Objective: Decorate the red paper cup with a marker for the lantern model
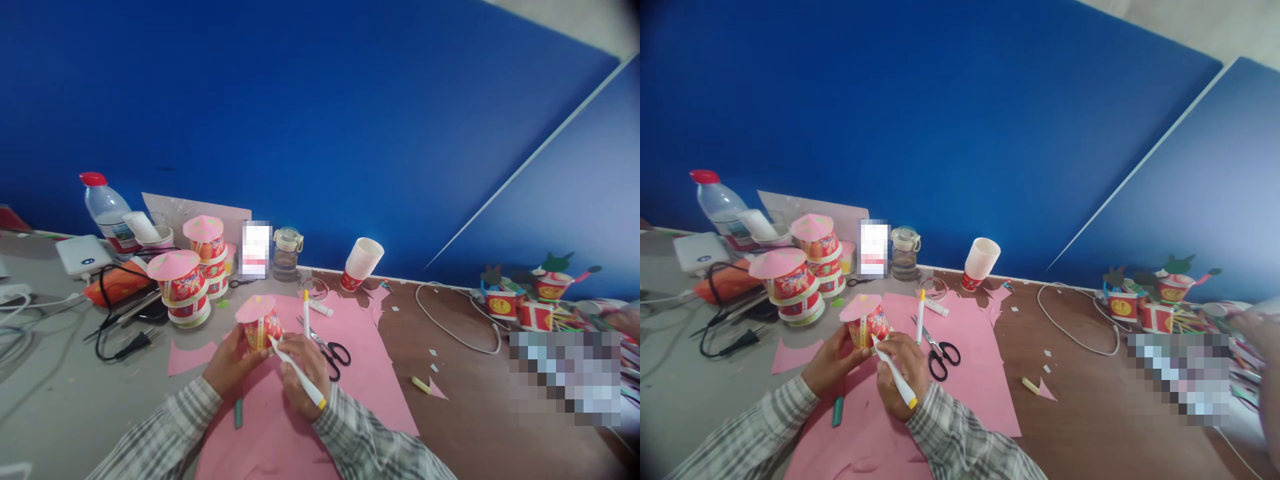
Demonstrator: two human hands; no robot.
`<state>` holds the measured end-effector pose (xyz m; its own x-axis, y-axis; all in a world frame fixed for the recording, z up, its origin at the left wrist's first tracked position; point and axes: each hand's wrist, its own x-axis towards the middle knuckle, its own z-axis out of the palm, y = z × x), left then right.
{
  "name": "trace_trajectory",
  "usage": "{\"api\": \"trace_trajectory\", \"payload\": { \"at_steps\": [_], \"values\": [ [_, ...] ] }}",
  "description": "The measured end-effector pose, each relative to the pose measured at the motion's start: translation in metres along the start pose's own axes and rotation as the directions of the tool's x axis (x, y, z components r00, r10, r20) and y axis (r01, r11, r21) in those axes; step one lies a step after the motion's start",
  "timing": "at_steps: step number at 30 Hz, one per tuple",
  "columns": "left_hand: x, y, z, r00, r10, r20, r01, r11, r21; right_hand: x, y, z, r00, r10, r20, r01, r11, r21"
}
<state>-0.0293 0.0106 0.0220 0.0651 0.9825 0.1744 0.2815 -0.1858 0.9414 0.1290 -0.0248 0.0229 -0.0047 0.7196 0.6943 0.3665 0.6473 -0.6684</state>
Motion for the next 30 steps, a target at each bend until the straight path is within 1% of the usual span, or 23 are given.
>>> {"api": "trace_trajectory", "payload": {
  "at_steps": [5, 10, 15, 20, 26, 30],
  "values": [
    [0.0003, 0.0, -0.0008, 1.0, -0.004, 0.001, 0.004, 1.0, 0.01, -0.0009, 0.0006, -0.0012, 1.0, 0.016, 0.013, -0.016, 1.0, -0.017],
    [0.0001, -0.0003, -0.0012, 1.0, 0.007, -0.003, -0.007, 1.0, 0.016, 0.001, -0.0006, -0.0021, 1.0, -0.009, 0.027, 0.009, 1.0, -0.002],
    [0.0005, 0.0017, -0.0009, 1.0, -0.002, -0.011, 0.002, 1.0, -0.016, -0.0009, 0.0014, -0.0031, 1.0, -0.007, -0.005, 0.007, 0.999, -0.032],
    [0.0011, 0.0008, -0.0007, 1.0, 0.0, -0.003, 0.0, 1.0, -0.015, -0.0031, 0.0052, -0.0046, 0.999, -0.012, 0.039, 0.012, 1.0, -0.012],
    [0.0002, -0.0006, -0.0012, 1.0, 0.003, 0.0, -0.003, 1.0, -0.031, -0.0014, 0.004, -0.0042, 0.999, -0.028, 0.038, 0.028, 1.0, -0.001],
    [0.0003, -0.0006, -0.0014, 1.0, 0.007, -0.008, -0.008, 1.0, -0.008, -0.0013, 0.0022, -0.0048, 0.997, -0.024, 0.075, 0.024, 1.0, 0.009]
  ]
}}
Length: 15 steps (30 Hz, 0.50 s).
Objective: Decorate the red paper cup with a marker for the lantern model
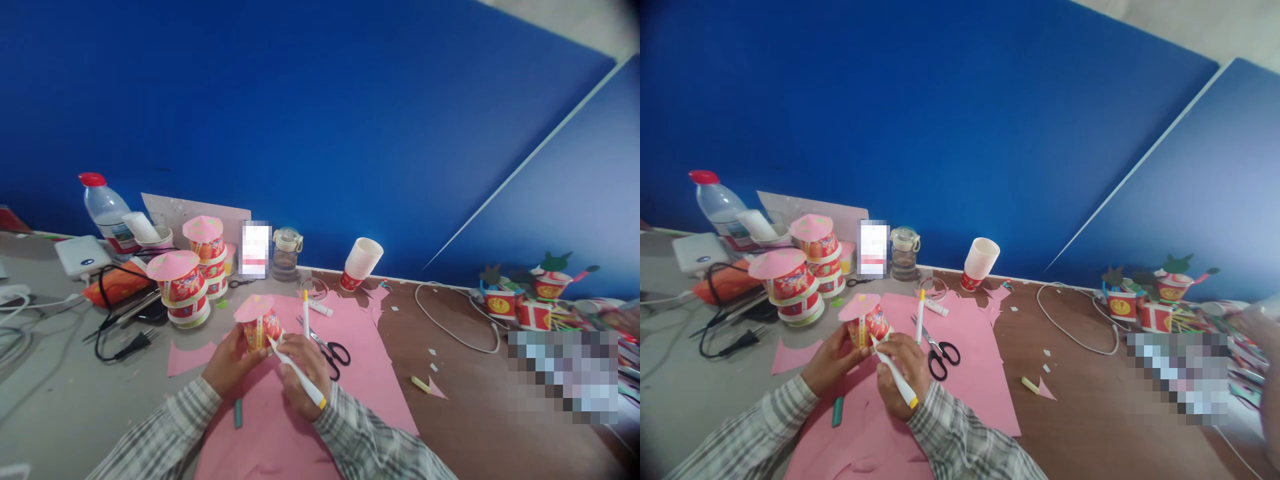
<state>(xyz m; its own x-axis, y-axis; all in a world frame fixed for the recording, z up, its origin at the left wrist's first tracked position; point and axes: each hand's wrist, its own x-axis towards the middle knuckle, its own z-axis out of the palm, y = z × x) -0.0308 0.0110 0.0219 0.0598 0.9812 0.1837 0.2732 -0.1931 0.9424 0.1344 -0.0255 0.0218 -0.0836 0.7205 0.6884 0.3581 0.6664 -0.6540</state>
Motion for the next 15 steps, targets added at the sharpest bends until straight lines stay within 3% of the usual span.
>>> {"api": "trace_trajectory", "payload": {
  "at_steps": [15],
  "values": [
    [0.0003, -0.0041, 0.0009, 1.0, 0.011, 0.008, -0.012, 0.999, 0.03, 0.0003, -0.0004, 0.0002, 1.0, 0.014, 0.016, -0.015, 0.999, 0.051]
  ]
}}
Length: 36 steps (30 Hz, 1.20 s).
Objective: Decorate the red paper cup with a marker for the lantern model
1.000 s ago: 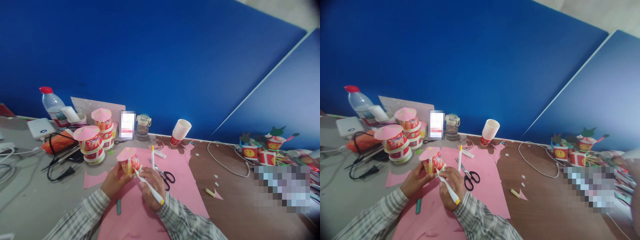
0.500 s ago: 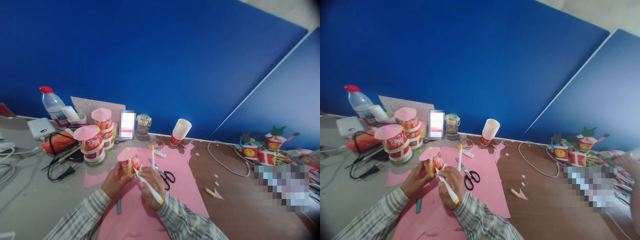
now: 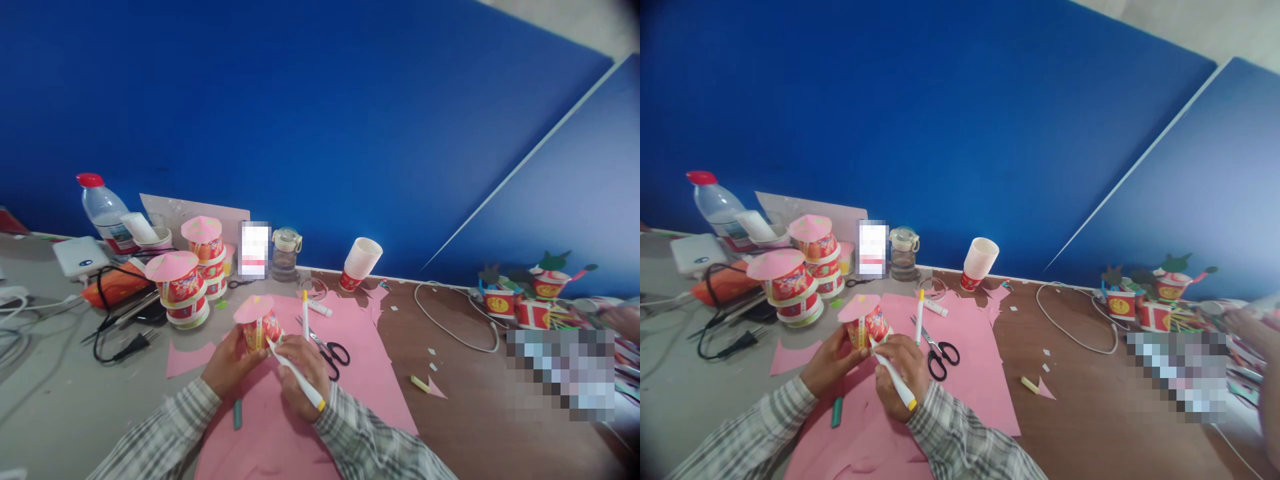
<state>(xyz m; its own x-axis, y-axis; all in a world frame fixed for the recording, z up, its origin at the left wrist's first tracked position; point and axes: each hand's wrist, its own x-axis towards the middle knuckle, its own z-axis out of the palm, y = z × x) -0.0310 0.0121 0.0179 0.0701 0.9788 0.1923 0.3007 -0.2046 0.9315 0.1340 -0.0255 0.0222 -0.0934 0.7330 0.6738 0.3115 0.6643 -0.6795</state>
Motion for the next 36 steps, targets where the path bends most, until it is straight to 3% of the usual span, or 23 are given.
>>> {"api": "trace_trajectory", "payload": {
  "at_steps": [15, 28, 36],
  "values": [
    [0.0002, 0.0049, -0.0012, 0.998, -0.054, -0.011, 0.053, 0.995, -0.08, -0.0002, 0.0018, -0.0022, 0.999, -0.025, -0.021, 0.024, 0.999, -0.049],
    [-0.0001, 0.0035, 0.0, 1.0, -0.028, 0.004, 0.029, 0.996, -0.09, 0.0022, -0.0017, -0.002, 1.0, -0.02, 0.011, 0.021, 1.0, -0.018],
    [0.0004, 0.001, -0.0005, 0.999, -0.032, 0.002, 0.032, 0.995, -0.099, -0.0009, 0.0052, -0.0031, 0.999, 0.017, -0.032, -0.017, 1.0, -0.018]
  ]
}}
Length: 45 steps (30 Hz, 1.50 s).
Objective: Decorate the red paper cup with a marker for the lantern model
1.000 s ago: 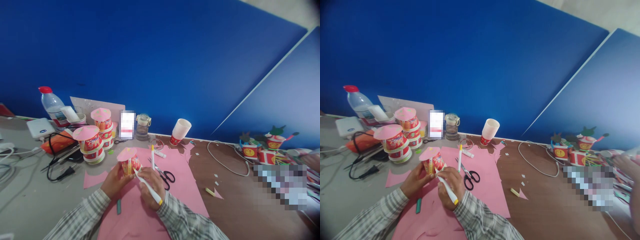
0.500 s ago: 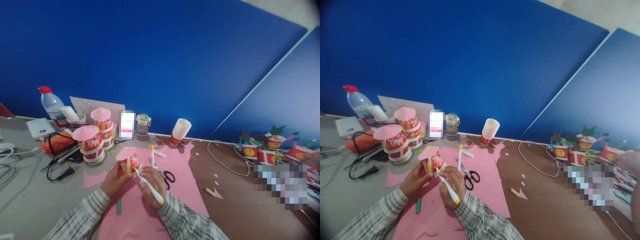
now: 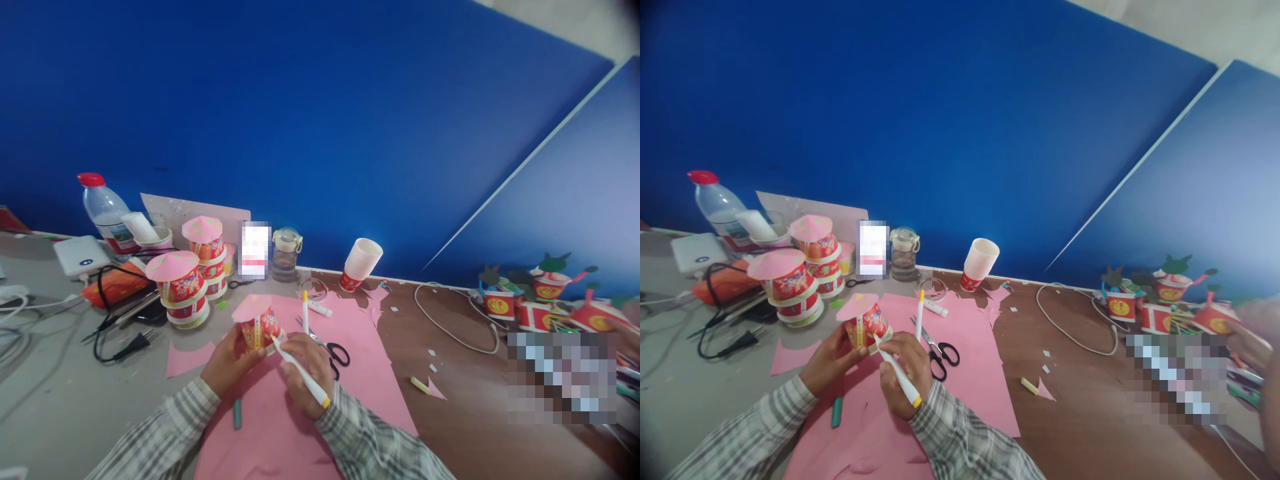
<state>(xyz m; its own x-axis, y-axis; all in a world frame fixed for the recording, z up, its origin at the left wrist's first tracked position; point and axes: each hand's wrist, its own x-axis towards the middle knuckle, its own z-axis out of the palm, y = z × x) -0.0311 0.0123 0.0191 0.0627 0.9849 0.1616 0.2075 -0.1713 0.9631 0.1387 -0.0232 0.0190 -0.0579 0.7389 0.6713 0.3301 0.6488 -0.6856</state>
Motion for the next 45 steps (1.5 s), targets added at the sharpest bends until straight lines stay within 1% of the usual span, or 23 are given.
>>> {"api": "trace_trajectory", "payload": {
  "at_steps": [7, 10, 14, 19, 22, 27, 34, 38, 45],
  "values": [
    [0.0, 0.005, 0.001, 1.0, -0.022, -0.021, 0.022, 1.0, 0.004, 0.009, -0.007, -0.002, 0.997, 0.081, -0.016, -0.081, 0.996, 0.027],
    [0.0, 0.002, 0.001, 1.0, -0.02, -0.005, 0.02, 1.0, -0.002, 0.011, -0.009, -0.002, 0.996, 0.083, -0.013, -0.083, 0.996, 0.034],
    [0.0, -0.005, 0.0, 1.0, -0.019, -0.021, 0.019, 1.0, 0.022, 0.01, -0.009, -0.002, 0.996, 0.093, 0.004, -0.093, 0.995, 0.043],
    [0.0, -0.009, 0.0, 1.0, -0.015, -0.004, 0.015, 1.0, -0.013, 0.01, -0.007, -0.002, 0.995, 0.102, 0.019, -0.103, 0.994, 0.043],
    [0.0, -0.008, 0.0, 1.0, -0.018, 0.005, 0.019, 0.999, -0.027, 0.009, -0.006, -0.002, 0.995, 0.102, 0.019, -0.102, 0.994, 0.045],
    [-0.001, -0.006, 0.001, 0.999, -0.036, 0.01, 0.037, 0.995, -0.095, 0.009, -0.005, 0.0, 0.995, 0.096, 0.007, -0.096, 0.994, 0.057],
    [-0.001, -0.006, 0.0, 0.999, -0.05, -0.002, 0.05, 0.998, -0.048, 0.012, -0.006, 0.001, 0.997, 0.079, -0.012, -0.078, 0.995, 0.067],
    [0.0, -0.006, 0.0, 0.999, -0.046, -0.004, 0.045, 0.997, -0.066, 0.012, -0.008, 0.001, 0.998, 0.058, -0.017, -0.056, 0.996, 0.071],
    [0.0, -0.009, -0.001, 1.0, -0.031, -0.001, 0.031, 0.997, -0.064, 0.012, -0.006, 0.003, 0.996, 0.064, -0.055, -0.061, 0.996, 0.065]
  ]
}}
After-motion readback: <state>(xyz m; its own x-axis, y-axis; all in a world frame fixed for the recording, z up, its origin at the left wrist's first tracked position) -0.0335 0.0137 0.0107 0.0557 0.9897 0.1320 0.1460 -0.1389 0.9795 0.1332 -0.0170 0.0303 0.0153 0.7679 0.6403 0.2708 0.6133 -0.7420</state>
